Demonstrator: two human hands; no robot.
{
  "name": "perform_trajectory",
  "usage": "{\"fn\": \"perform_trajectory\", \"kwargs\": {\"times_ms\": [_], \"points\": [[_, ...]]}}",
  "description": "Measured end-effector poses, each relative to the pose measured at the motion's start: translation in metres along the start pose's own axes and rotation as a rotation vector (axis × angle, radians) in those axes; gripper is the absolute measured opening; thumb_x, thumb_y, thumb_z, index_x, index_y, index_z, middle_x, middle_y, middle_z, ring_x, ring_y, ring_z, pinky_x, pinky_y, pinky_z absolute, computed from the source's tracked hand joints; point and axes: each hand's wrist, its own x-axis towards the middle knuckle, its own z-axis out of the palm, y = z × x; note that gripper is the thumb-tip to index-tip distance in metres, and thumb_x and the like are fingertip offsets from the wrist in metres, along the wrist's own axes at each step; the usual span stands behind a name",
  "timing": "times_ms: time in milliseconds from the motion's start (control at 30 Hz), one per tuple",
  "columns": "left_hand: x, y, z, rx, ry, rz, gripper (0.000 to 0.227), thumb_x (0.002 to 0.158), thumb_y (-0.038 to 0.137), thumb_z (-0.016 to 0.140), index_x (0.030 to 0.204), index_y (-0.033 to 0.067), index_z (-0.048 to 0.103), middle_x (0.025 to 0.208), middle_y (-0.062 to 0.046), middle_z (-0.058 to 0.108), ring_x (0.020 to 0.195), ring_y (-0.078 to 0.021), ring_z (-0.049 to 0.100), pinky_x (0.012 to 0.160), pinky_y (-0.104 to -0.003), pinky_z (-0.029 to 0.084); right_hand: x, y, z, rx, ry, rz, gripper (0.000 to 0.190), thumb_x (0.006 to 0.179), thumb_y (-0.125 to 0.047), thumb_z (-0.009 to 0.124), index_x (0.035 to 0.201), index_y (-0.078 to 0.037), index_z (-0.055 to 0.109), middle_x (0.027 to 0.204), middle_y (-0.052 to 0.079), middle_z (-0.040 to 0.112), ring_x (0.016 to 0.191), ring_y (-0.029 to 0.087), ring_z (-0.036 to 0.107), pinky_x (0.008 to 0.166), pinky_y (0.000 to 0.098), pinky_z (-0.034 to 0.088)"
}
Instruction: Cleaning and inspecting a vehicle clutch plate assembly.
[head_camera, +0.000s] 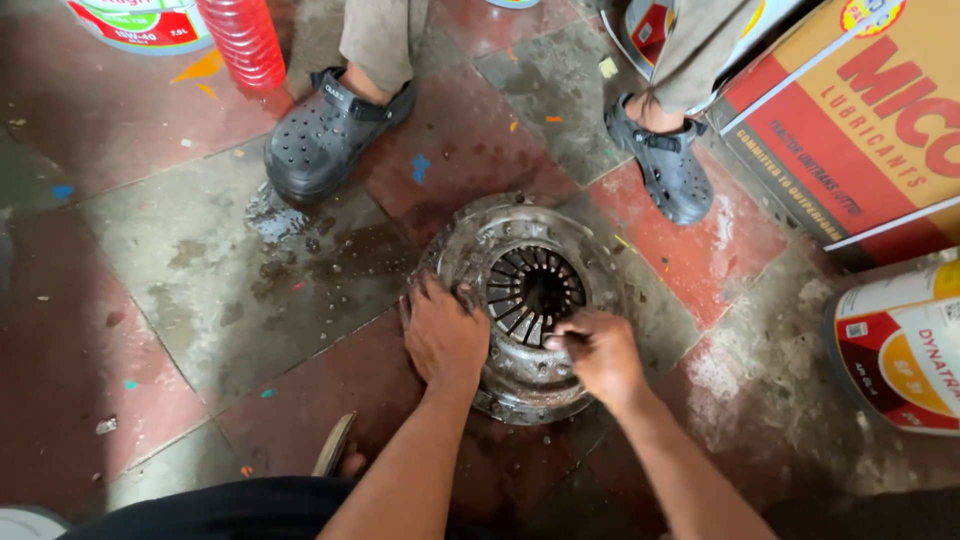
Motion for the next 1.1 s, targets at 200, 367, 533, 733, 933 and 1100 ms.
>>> {"fn": "perform_trajectory", "kwargs": {"times_ms": [200,367,533,733,933,1100], "points": [[-0.001,-0.004,0.006,0.019,0.011,0.003,0.055,0.094,0.031,0.058,0.132,-0.0087,0.055,0.126,-0.029,0.061,0.118,-0.044,0.057,0.113,-0.048,0.036,-0.01,0.007,0.029,0.798,0.398,0.386,0.019,0.081,0.005,0.066,0.097,0.0,0.075,0.089,0.015,0.075,0.064,0.026,0.068,0.045,0.0416,0.051],[0.001,0.0,0.004,0.052,-0.033,-0.011,0.053,0.095,0.031,0.056,0.131,-0.0077,0.055,0.127,-0.028,0.062,0.121,-0.0424,0.058,0.116,-0.047,0.034,-0.003,-0.028,0.009,-0.11,0.151,-0.03,0.018,0.073,0.008,0.072,0.088,0.0,0.075,0.082,0.016,0.074,0.068,0.028,0.07,0.061,0.0398,0.054],[0.0,-0.001,0.005,0.056,-0.022,-0.008,0.057,0.094,0.031,0.055,0.135,-0.009,0.053,0.128,-0.028,0.062,0.119,-0.041,0.059,0.116,-0.047,0.033,-0.003,-0.049,0.011,0.049,0.42,0.337,0.021,0.08,0.011,0.066,0.094,-0.002,0.076,0.08,0.015,0.074,0.055,0.028,0.066,0.052,0.0414,0.05],[0.002,0.001,0.002,0.022,-0.06,-0.076,0.059,0.093,0.033,0.056,0.136,-0.0069,0.052,0.13,-0.028,0.06,0.119,-0.0416,0.059,0.109,-0.046,0.037,-0.003,-0.042,0.017,-0.181,0.232,0.022,0.023,0.077,0.012,0.067,0.092,-0.002,0.077,0.08,0.014,0.071,0.062,0.022,0.068,0.056,0.036,0.054],[0.002,-0.007,0.007,0.086,0.051,0.008,0.057,0.094,0.033,0.058,0.133,-0.0074,0.055,0.131,-0.027,0.061,0.121,-0.039,0.059,0.116,-0.047,0.034,0.001,-0.024,0.004,0.26,0.028,0.466,0.007,0.077,0.003,0.078,0.081,-0.002,0.075,0.077,0.011,0.076,0.059,0.022,0.066,0.047,0.0397,0.052],[0.003,0.001,0.008,0.1,-0.042,-0.033,0.057,0.095,0.032,0.056,0.137,-0.0063,0.054,0.128,-0.024,0.063,0.122,-0.0362,0.059,0.121,-0.046,0.03,-0.001,-0.034,0.021,0.005,0.458,0.026,0.014,0.078,0.007,0.072,0.087,-0.004,0.075,0.08,0.011,0.072,0.068,0.02,0.069,0.062,0.0359,0.053]]}}
